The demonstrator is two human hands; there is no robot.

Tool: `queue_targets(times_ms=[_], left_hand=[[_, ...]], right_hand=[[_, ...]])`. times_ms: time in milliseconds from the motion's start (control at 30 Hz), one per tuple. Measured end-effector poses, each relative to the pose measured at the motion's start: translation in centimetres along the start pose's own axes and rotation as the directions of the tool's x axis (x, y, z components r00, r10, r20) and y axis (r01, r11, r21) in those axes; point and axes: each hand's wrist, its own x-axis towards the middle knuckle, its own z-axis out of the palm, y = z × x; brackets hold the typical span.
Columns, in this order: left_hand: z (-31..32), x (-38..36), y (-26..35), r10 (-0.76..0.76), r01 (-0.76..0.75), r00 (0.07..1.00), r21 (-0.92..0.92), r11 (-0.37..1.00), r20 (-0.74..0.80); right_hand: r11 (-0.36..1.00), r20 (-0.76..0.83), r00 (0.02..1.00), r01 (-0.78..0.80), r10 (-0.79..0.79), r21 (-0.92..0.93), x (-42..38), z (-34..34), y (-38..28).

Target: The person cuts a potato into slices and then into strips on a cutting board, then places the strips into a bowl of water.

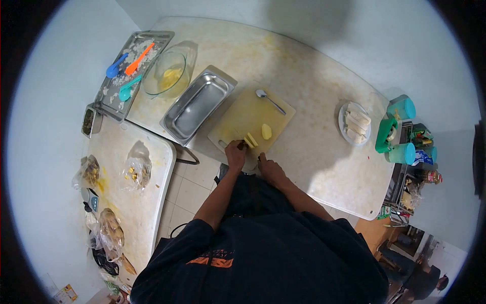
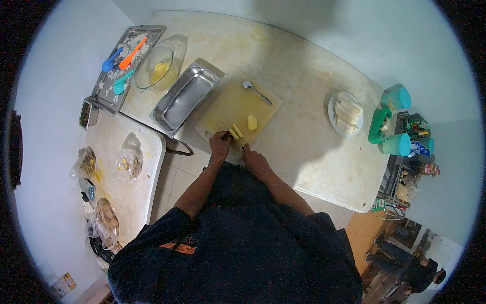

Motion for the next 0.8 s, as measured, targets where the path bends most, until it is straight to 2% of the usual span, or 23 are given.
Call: queue_targets(times_ms=[33, 133, 233, 333, 433, 533, 633, 733, 800], left_hand=[[0.2, 0.0, -0.4, -0.001, 0.001, 1.000, -0.006, 1.000, 0.006], [0.5, 0.0, -1.3, 0.116, -0.117, 0.993, 0.113, 0.987, 0.011], [0.3, 0.2, -0.6, -0.011, 0.011, 1.000, 0.004, 1.000, 0.016], [0.3, 0.2, -0.6, -0.020, 0.019, 0.999, 0.031, 0.999, 0.028], [0.2, 0.3, -0.5, -0.045, 0.047, 0.999, -0.054, 0.997, 0.031], [0.2, 0.1, 0.0, -0.147, 0.148, 0.988, -0.004, 0.989, 0.051], [0.1, 0.2, -0.2, -0.034, 0.034, 0.999, 0.018, 0.999, 0.002], [0.3, 0.6, -1.0, 0.006, -0.006, 0.999, 0.002, 1.000, 0.050], [0.3, 0.5, -1.3, 0.014, -0.014, 0.999, 0.003, 1.000, 0.037]], right_hand=[[1.000, 0.017, 1.000, -0.011, 0.011, 0.002, 0.0, 0.0, 0.0], [0.999, -0.020, 1.000, -0.024, 0.025, 0.026, 0.1, 0.2, 0.0], [0.998, 0.005, 0.998, -0.062, 0.061, 0.016, 0.3, 0.2, -0.1], [0.995, 0.066, 0.994, -0.086, 0.082, 0.051, 0.2, -0.4, -0.5], [0.997, 0.016, 0.998, -0.063, 0.062, 0.045, 0.3, 0.4, -0.1], [0.996, 0.111, 0.991, -0.063, 0.070, -0.065, 0.3, -0.6, -0.3], [0.990, 0.120, 0.987, -0.090, 0.103, -0.105, 1.5, 0.7, 0.2], [0.985, 0.109, 0.979, -0.172, 0.174, -0.025, 2.1, 1.0, 0.6], [0.990, 0.069, 0.991, -0.123, 0.118, 0.074, 1.9, 1.1, 1.1]])
